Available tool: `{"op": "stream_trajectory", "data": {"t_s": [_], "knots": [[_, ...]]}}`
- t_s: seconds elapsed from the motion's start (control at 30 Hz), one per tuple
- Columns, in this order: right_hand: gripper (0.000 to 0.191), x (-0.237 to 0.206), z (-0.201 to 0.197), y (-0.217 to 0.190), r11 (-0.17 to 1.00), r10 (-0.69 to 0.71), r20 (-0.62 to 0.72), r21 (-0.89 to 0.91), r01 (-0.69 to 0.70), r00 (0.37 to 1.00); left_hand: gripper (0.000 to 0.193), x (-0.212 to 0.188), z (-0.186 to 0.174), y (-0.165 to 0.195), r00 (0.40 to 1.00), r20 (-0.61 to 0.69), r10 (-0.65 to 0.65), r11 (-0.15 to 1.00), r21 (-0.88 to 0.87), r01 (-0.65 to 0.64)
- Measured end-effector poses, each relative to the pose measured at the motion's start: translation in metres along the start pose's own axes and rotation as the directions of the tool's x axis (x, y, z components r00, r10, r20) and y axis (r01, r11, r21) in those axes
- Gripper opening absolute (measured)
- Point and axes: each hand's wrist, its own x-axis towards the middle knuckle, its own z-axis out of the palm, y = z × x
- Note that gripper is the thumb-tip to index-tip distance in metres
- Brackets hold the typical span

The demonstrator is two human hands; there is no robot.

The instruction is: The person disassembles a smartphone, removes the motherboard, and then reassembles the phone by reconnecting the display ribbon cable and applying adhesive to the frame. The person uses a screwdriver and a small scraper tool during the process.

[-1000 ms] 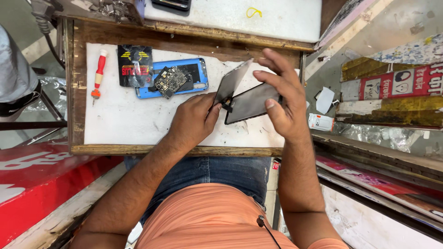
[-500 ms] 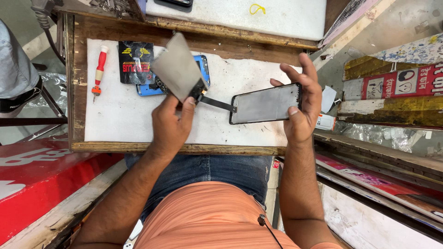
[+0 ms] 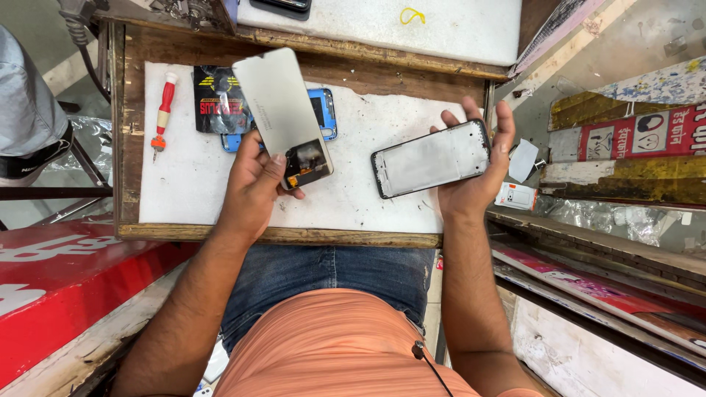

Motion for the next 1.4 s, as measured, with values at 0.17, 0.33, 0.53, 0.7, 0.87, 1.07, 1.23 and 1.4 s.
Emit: {"op": "stream_trajectory", "data": {"t_s": [0.17,0.33,0.53,0.7,0.87,1.07,1.23,1.4], "knots": [[0.053,0.005,-0.004,0.002,0.992,0.097,-0.061,0.082,-0.092,0.993,0.037,0.002,0.001,0.003,0.992,0.039,-0.122,0.957,-0.261,0.128],[0.051,0.006,-0.005,0.004,0.982,0.169,-0.136,0.108,-0.154,0.976,0.054,0.003,0.006,0.004,0.984,0.094,-0.149,0.945,-0.279,0.17],[0.048,0.01,-0.004,0.004,0.973,0.211,-0.177,0.134,-0.188,0.961,0.059,0.013,0.026,0.009,0.994,0.021,-0.107,0.994,-0.012,0.107],[0.043,0.012,-0.004,0.005,0.951,0.262,-0.173,0.213,-0.224,0.949,0.055,0.052,0.056,0.029,0.99,0.037,-0.134,0.984,0.124,0.128],[0.036,0.013,-0.002,0.008,0.923,0.306,-0.142,0.285,-0.258,0.941,0.051,0.113,0.086,0.048,0.991,0.073,-0.109,0.968,0.235,0.089],[0.031,0.008,-0.002,0.01,0.898,0.338,-0.064,0.321,-0.302,0.939,0.054,0.155,0.095,0.067,0.999,0.04,-0.002,0.976,0.22,-0.006],[0.031,0.006,-0.004,0.013,0.891,0.316,-0.026,0.351,-0.288,0.948,0.037,0.101,0.074,0.048,0.797,0.156,0.583,0.445,0.76,-0.474],[0.034,0.002,-0.003,0.014,0.883,0.356,0.021,0.318,-0.344,0.934,0.023,0.027,0.068,0.018,0.967,0.221,0.127,0.509,0.822,-0.255]]}}
